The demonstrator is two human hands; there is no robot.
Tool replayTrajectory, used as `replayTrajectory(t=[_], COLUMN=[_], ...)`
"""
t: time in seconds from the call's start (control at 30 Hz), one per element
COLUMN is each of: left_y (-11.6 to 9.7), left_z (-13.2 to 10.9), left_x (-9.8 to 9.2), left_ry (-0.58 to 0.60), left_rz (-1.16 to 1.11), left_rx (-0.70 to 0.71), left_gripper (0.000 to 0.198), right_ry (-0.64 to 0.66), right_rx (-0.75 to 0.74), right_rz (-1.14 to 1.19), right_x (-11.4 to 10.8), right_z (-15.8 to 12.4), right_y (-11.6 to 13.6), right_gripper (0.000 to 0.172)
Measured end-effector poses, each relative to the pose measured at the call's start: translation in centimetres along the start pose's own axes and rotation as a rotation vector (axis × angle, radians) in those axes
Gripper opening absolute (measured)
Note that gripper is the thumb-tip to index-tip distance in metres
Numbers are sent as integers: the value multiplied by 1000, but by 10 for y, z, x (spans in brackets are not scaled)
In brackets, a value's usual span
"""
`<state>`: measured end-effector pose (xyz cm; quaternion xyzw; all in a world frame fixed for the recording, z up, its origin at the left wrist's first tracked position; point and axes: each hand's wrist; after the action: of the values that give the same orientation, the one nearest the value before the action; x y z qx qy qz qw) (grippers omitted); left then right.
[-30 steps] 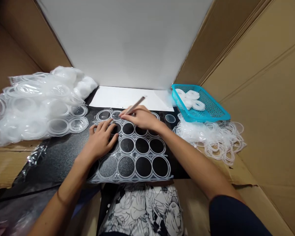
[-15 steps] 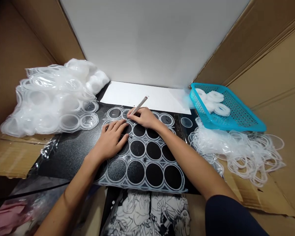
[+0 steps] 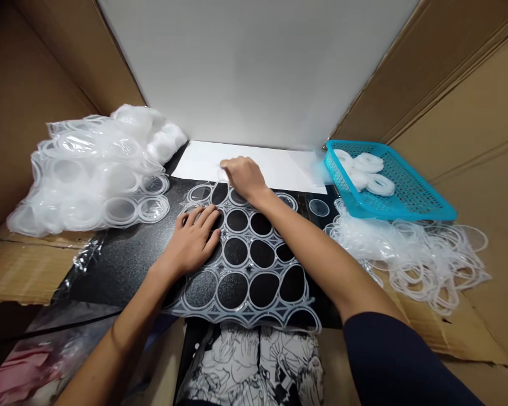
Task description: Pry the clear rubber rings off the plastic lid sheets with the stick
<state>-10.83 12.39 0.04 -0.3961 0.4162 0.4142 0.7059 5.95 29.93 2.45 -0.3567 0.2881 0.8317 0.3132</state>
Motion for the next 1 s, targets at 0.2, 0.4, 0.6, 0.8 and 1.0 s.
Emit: replayTrajectory(t=[0.2, 0.4, 0.6, 0.8, 1.0], left_y=[5, 10, 9, 10, -11], left_z=[0, 2, 2, 2, 5], left_x=[-1, -3, -3, -2, -17], left_ry=[2, 9, 8, 5, -1], left_rz=[-49, -123, -107, -80, 7], left_rx=[-2, 0, 3, -3, 67], left_gripper=[46, 43, 43, 43, 42], right_ry=[-138, 193, 263, 230, 122], right_rx=[186, 302, 378, 356, 284], right_rz=[306, 552, 642, 619, 530], right_x=[-30, -55, -51, -50, -43], right_z=[0, -71, -78, -79, -86], right_y=[-25, -26, -25, -20, -18], right_gripper=[31, 20, 17, 16, 16])
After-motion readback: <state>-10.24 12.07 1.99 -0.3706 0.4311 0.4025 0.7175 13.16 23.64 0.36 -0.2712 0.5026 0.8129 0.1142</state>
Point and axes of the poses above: each hand's wrist, its own z-axis towards the middle knuckle, its own x-axis out of the palm, y = z × x, and after that the axes turned 13 degrees about -y, right-handed
